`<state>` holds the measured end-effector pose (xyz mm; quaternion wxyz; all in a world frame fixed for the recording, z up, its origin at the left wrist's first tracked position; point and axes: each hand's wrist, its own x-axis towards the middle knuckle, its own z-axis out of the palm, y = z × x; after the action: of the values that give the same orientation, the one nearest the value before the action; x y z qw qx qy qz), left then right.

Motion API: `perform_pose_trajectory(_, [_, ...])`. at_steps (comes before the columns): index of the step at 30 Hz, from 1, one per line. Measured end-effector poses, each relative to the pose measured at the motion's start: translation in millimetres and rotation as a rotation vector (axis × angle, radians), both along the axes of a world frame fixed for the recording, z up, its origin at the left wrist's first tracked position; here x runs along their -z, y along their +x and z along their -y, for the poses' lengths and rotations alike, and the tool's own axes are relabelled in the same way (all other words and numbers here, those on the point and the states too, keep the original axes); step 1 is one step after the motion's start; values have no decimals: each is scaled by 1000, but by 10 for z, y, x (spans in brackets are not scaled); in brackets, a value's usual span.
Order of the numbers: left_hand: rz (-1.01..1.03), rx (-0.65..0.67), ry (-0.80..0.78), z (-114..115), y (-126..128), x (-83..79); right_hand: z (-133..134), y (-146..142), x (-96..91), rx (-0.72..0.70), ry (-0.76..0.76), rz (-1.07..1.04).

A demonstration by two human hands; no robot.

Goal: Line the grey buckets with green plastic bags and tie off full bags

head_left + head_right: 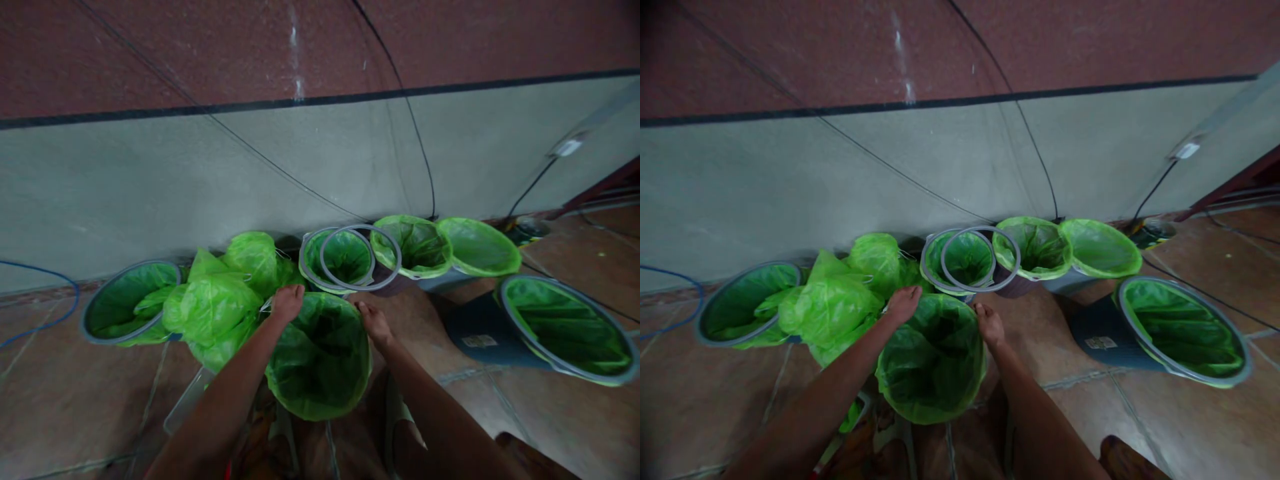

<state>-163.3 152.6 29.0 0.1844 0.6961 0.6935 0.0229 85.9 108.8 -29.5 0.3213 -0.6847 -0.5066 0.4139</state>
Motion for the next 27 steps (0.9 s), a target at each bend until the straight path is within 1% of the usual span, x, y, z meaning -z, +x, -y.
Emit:
perform_pose_trajectory(2, [2,31,-52,-67,67,60,42,-77,-19,-96,37,-66])
perform_pose_trajectory(4, [31,85,-61,-61,60,115,97,-145,-57,-170,90,-56])
perform_pose_trajectory(7, [96,214,-6,6,-54,168,175,-219,-86,-215,140,36])
perform_pose_trajectory(9, [87,260,24,56,-153,187,219,-245,-77,-220,152,82])
perform_pose_trajectory(12, [-39,233,-9,129,-257,205,273,-249,-46,-244,158,165])
perform_pose_trajectory(14, [-117,198,-38,175,-280,208,297,-230,-38,-257,130,208])
perform_pose_trajectory(16, [-148,182,-45,207,-276,193,300,-194,-58,-275,92,233])
perform_pose_trajectory(18, [-124,170,-43,207,-259,150,268,-151,-113,-267,59,271])
perform_pose_trajectory(22, [79,70,-51,88,-180,21,68,-123,-288,-244,53,275])
perform_pose_trajectory(24, [132,38,-61,1,-104,-20,-70,-174,-357,-300,56,262])
perform_pose_trajectory(27, [76,100,-108,-88,31,-6,-229,-305,-398,-408,-3,362])
